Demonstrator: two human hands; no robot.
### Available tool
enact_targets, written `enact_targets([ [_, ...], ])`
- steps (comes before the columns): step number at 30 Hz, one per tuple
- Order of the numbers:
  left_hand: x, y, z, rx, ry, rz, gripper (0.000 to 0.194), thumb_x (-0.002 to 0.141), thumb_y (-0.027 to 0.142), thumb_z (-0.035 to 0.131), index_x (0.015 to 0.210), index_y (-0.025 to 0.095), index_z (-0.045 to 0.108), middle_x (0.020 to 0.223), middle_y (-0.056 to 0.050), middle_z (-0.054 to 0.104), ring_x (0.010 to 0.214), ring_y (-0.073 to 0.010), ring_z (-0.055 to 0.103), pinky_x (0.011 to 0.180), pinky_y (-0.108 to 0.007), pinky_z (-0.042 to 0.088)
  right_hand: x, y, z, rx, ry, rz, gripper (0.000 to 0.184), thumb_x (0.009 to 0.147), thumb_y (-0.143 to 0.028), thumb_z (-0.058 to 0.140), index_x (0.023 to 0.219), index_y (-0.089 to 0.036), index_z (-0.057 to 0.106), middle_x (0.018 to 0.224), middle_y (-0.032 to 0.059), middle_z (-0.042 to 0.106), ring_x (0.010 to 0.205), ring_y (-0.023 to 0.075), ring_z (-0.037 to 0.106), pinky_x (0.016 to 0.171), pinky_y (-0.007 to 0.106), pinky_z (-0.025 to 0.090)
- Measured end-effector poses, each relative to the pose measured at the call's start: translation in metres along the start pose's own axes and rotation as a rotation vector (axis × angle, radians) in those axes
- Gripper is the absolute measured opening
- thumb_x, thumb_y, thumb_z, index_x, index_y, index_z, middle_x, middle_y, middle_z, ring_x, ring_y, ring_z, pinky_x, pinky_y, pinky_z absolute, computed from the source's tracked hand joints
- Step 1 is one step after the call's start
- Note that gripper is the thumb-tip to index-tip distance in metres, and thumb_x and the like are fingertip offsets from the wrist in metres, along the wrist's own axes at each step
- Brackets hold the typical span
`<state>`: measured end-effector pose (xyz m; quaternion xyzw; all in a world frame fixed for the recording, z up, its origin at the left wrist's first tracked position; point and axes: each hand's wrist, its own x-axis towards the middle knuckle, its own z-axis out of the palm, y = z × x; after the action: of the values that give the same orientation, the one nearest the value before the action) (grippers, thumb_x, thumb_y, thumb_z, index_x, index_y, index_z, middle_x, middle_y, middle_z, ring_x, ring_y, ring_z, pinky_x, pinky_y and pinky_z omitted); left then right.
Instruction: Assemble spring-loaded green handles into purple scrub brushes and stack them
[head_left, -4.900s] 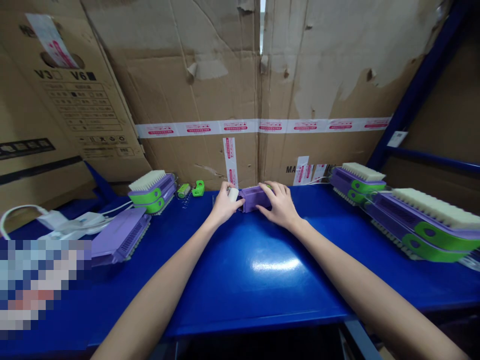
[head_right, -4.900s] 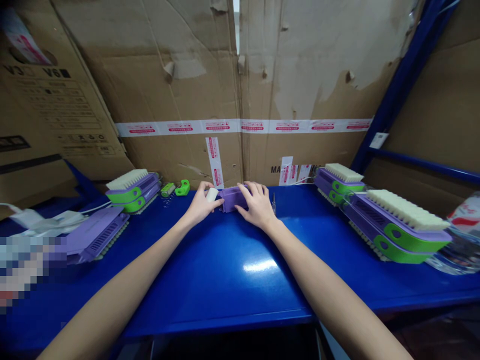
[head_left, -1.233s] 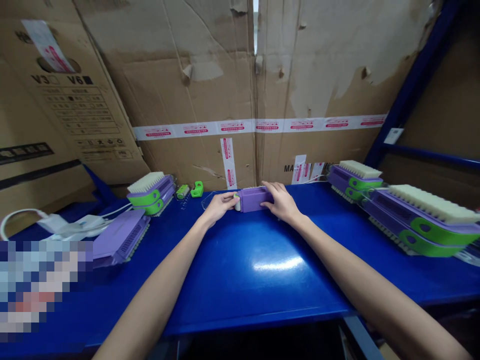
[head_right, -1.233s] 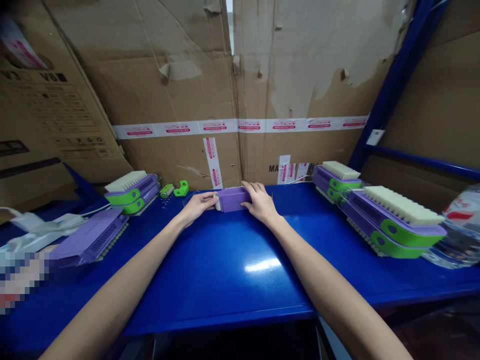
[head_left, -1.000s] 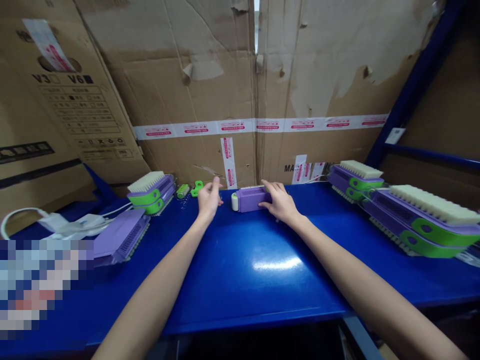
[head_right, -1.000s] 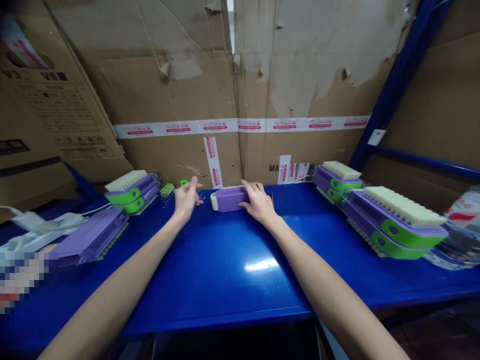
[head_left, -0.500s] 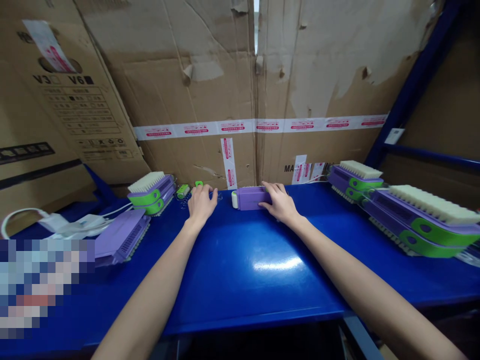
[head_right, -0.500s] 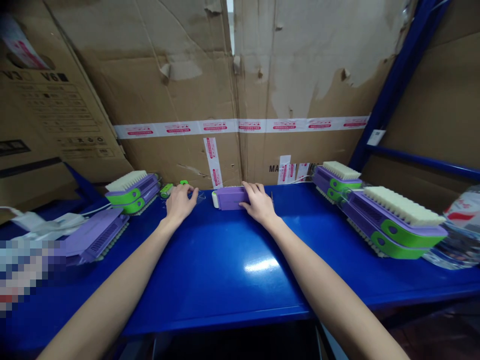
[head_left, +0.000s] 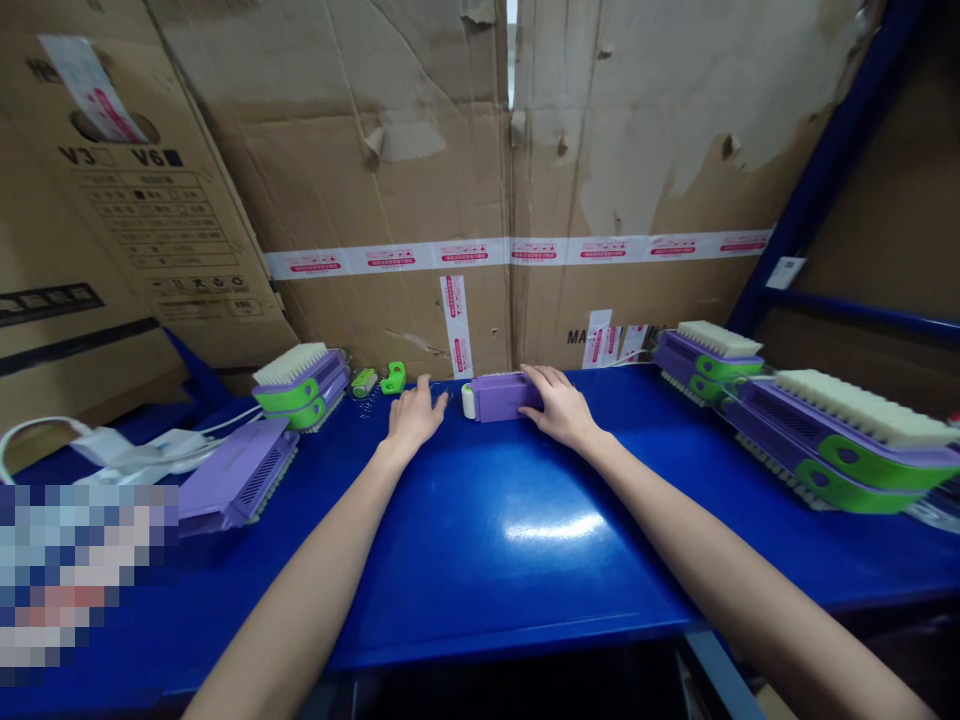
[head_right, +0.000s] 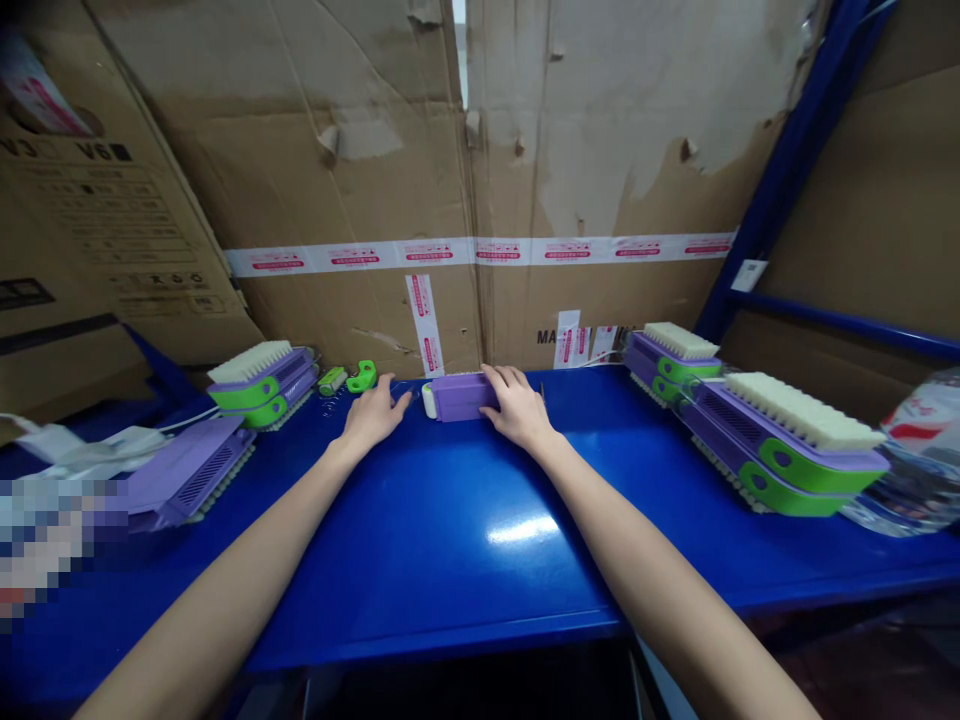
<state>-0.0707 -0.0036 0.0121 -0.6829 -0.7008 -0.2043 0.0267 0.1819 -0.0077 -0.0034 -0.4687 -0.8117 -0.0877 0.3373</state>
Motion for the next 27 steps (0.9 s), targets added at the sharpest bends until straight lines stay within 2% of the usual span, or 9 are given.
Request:
enact_targets([
  [5, 0.006, -0.002, 0.011, -0.417, -0.028, 0.025, 0.065, 0.084, 0.036, 0.053, 0.139, 0.013, 0.027, 0.098, -0.012, 0.065, 0.091, -0.0229, 0.062, 0.082, -0.035, 0.046, 0.0, 0.004, 0.001, 0.004, 0.005, -0.004, 0.064, 0.076, -0.024, 0.067, 0.135, -0.024, 0.041, 0.129, 0.0109, 0.053, 0.119, 0.0293, 0.049, 0.094, 0.046, 0.049],
  [9, 0.013, -0.001, 0.019, -0.711, -0.011, -0.054, 0.08, 0.075, 0.029, 0.065, 0.141, 0.012, 0.024, 0.103, -0.012, 0.061, 0.094, -0.0196, 0.06, 0.078, -0.03, 0.048, 0.001, 0.004, 0.002, 0.036, 0.039, -0.015, 0.059, 0.078, -0.026, 0.066, 0.133, -0.023, 0.044, 0.126, 0.0101, 0.055, 0.114, 0.028, 0.053, 0.094, 0.043, 0.049],
  [11, 0.015, 0.0, 0.02, -0.816, 0.007, -0.106, 0.078, 0.071, 0.026, 0.07, 0.137, 0.012, 0.032, 0.102, -0.011, 0.06, 0.093, -0.0186, 0.059, 0.075, -0.028, 0.048, 0.001, 0.003, 0.003, 0.059, 0.062, -0.005, 0.058, 0.078, -0.027, 0.066, 0.131, -0.022, 0.045, 0.124, 0.0097, 0.056, 0.112, 0.0273, 0.055, 0.093, 0.042, 0.049],
  [14, 0.015, 0.001, 0.018, -0.941, -0.043, -0.131, 0.056, 0.068, 0.027, 0.073, 0.117, 0.011, 0.051, 0.088, -0.007, 0.06, 0.077, -0.0154, 0.059, 0.067, -0.026, 0.048, 0.001, 0.003, 0.003, 0.093, 0.086, 0.007, 0.057, 0.078, -0.027, 0.067, 0.131, -0.023, 0.045, 0.123, 0.0086, 0.057, 0.111, 0.0262, 0.056, 0.093, 0.041, 0.05],
  [17, 0.013, 0.002, 0.016, -0.988, -0.07, -0.159, 0.045, 0.068, 0.03, 0.073, 0.104, 0.012, 0.053, 0.08, -0.003, 0.057, 0.065, -0.0121, 0.057, 0.058, -0.024, 0.046, 0.0, 0.002, 0.003, 0.113, 0.091, 0.012, 0.058, 0.077, -0.027, 0.067, 0.131, -0.023, 0.045, 0.123, 0.0086, 0.057, 0.112, 0.0259, 0.056, 0.094, 0.041, 0.049],
  [20, 0.01, 0.003, 0.016, -0.981, -0.05, -0.159, 0.039, 0.074, 0.031, 0.068, 0.102, 0.013, 0.049, 0.081, -0.003, 0.058, 0.068, -0.0112, 0.057, 0.057, -0.022, 0.045, 0.001, 0.002, 0.003, 0.114, 0.089, 0.028, 0.058, 0.077, -0.027, 0.068, 0.131, -0.022, 0.046, 0.124, 0.0091, 0.057, 0.113, 0.0263, 0.056, 0.094, 0.041, 0.049],
  [22, 0.009, 0.002, 0.017, -0.986, -0.089, -0.125, 0.036, 0.077, 0.033, 0.065, 0.102, 0.014, 0.047, 0.08, -0.003, 0.06, 0.068, -0.0113, 0.058, 0.057, -0.021, 0.044, 0.001, 0.002, 0.002, 0.104, 0.086, 0.048, 0.058, 0.077, -0.027, 0.068, 0.131, -0.022, 0.046, 0.125, 0.0091, 0.057, 0.113, 0.0268, 0.056, 0.093, 0.041, 0.05],
  [24, 0.01, 0.001, 0.019, -0.984, -0.101, -0.099, 0.041, 0.076, 0.036, 0.066, 0.105, 0.015, 0.045, 0.077, -0.002, 0.061, 0.064, -0.0113, 0.058, 0.055, -0.021, 0.044, 0.001, 0.002, 0.002, 0.091, 0.083, 0.07, 0.059, 0.077, -0.028, 0.068, 0.131, -0.023, 0.046, 0.125, 0.009, 0.057, 0.112, 0.0274, 0.056, 0.092, 0.042, 0.05],
  [27, 0.012, -0.001, 0.022, -0.951, -0.028, -0.107, 0.05, 0.074, 0.037, 0.068, 0.111, 0.016, 0.042, 0.073, 0.0, 0.06, 0.057, -0.0105, 0.057, 0.052, -0.021, 0.044, 0.0, 0.002, 0.001, 0.08, 0.081, 0.078, 0.059, 0.077, -0.029, 0.067, 0.132, -0.025, 0.045, 0.125, 0.0085, 0.057, 0.112, 0.0278, 0.056, 0.09, 0.043, 0.051],
])
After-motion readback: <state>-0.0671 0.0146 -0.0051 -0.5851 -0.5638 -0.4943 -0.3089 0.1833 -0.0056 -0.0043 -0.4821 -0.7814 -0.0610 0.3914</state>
